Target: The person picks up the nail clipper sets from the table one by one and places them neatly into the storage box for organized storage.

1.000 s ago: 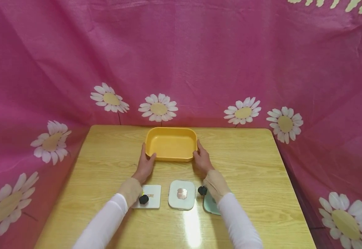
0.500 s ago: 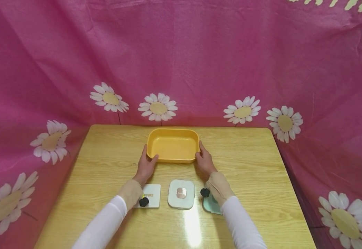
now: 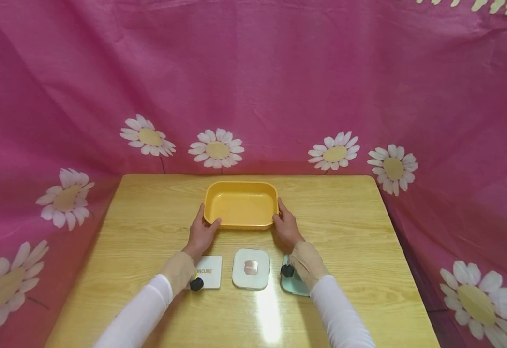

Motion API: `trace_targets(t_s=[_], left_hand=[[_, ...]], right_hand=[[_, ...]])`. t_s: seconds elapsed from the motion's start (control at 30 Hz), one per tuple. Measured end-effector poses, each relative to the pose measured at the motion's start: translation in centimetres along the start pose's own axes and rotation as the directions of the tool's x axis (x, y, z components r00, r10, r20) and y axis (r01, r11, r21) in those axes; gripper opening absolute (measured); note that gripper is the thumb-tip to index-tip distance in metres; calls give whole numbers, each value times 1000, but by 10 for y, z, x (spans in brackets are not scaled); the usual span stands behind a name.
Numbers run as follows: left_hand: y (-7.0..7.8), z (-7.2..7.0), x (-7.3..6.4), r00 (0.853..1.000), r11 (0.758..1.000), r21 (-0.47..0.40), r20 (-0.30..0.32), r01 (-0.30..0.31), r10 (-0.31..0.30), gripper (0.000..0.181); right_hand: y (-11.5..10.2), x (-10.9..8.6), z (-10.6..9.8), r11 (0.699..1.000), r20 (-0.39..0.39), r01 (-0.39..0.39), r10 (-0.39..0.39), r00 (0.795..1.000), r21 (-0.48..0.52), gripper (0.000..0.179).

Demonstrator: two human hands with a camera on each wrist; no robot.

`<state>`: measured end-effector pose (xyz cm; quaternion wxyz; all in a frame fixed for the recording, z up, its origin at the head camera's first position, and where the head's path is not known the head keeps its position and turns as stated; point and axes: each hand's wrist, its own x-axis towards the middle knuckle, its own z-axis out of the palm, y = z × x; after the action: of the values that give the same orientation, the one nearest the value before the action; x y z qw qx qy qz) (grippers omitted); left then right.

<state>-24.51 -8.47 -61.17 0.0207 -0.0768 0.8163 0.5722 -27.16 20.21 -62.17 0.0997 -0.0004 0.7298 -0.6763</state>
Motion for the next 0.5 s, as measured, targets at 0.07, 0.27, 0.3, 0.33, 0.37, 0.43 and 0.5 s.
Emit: trace_targets(t_s=[0.07,0.27,0.3,0.33,0.37,0.43,0.5], left_hand=[[0,-1,0,1000,1000,13,1,0,0,88],[-1,-1,-1,1000,1000,14,9,-3,3,89],[-1,-1,-1,1000,1000,15,11,-4,4,89],[-2,-1,-1,1000,1000,18,11,-3,3,89],[-3,-1,-2,1000,1000,19,11,-2,2,89],[-3,0,-3,1000,1000,20,14,0,0,89],[-4,0,-4,1000,1000,22,18,1,-2,89]], right_hand=[[1,-1,0,1000,2,20,-20,1000,-18,68],[3,-3,-1,998,1,44,-44,999,-51,68],[3,-4,-1,997,-1,43,-43,999,-58,68],[2,-4,-2,997,-3,40,-40,999,-68,68],[2,-5,-2,996,-6,36,-36,999,-79,67],[1,-7,-2,995,-4,25,-26,1000,-98,67],[0,-9,-3,991,-11,13,-15,1000,-137,66]])
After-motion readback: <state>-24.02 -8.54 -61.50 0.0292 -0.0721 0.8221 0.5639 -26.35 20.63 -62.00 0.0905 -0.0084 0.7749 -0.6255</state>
